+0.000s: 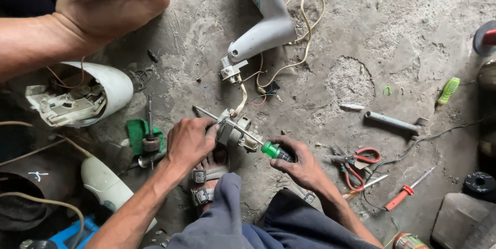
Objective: Disassembling and reassembling a fan motor using a screwdriver and pliers on a workshop floor.
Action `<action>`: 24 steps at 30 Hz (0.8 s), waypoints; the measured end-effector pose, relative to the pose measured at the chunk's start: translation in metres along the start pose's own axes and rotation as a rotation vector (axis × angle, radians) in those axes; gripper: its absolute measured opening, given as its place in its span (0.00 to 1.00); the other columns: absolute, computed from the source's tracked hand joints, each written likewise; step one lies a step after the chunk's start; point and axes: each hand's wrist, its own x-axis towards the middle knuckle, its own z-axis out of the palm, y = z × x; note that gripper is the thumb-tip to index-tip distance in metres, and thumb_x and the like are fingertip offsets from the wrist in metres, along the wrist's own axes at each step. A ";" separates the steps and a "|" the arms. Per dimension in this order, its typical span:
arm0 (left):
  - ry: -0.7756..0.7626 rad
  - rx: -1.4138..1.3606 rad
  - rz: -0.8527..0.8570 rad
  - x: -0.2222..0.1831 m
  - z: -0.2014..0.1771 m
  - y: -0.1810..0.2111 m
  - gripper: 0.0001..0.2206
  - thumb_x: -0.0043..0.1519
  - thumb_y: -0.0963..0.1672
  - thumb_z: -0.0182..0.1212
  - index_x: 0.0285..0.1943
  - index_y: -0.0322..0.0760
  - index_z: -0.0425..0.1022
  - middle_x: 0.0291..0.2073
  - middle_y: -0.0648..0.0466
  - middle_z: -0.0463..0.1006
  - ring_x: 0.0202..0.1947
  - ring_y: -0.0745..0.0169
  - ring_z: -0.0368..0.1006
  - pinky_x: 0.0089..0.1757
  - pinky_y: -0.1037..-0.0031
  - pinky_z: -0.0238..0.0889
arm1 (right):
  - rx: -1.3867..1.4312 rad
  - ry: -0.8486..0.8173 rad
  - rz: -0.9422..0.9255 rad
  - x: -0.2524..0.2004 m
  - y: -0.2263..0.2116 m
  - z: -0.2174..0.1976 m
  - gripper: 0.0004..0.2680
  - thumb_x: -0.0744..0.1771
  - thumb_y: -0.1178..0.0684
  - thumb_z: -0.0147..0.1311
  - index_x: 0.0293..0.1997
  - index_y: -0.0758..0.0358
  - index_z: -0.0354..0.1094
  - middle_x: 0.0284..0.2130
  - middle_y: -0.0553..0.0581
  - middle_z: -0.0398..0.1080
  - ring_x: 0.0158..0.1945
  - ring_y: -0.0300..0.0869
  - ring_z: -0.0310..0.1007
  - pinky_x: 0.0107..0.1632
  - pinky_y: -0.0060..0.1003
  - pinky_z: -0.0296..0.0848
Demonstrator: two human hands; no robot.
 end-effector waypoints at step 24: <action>-0.103 0.079 0.132 0.034 -0.005 0.024 0.05 0.54 0.37 0.59 0.28 0.28 0.80 0.19 0.43 0.79 0.16 0.50 0.76 0.25 0.61 0.73 | 0.314 -0.128 0.361 0.012 -0.051 -0.017 0.16 0.65 0.53 0.59 0.57 0.70 0.78 0.17 0.51 0.67 0.19 0.34 0.58 0.22 0.28 0.55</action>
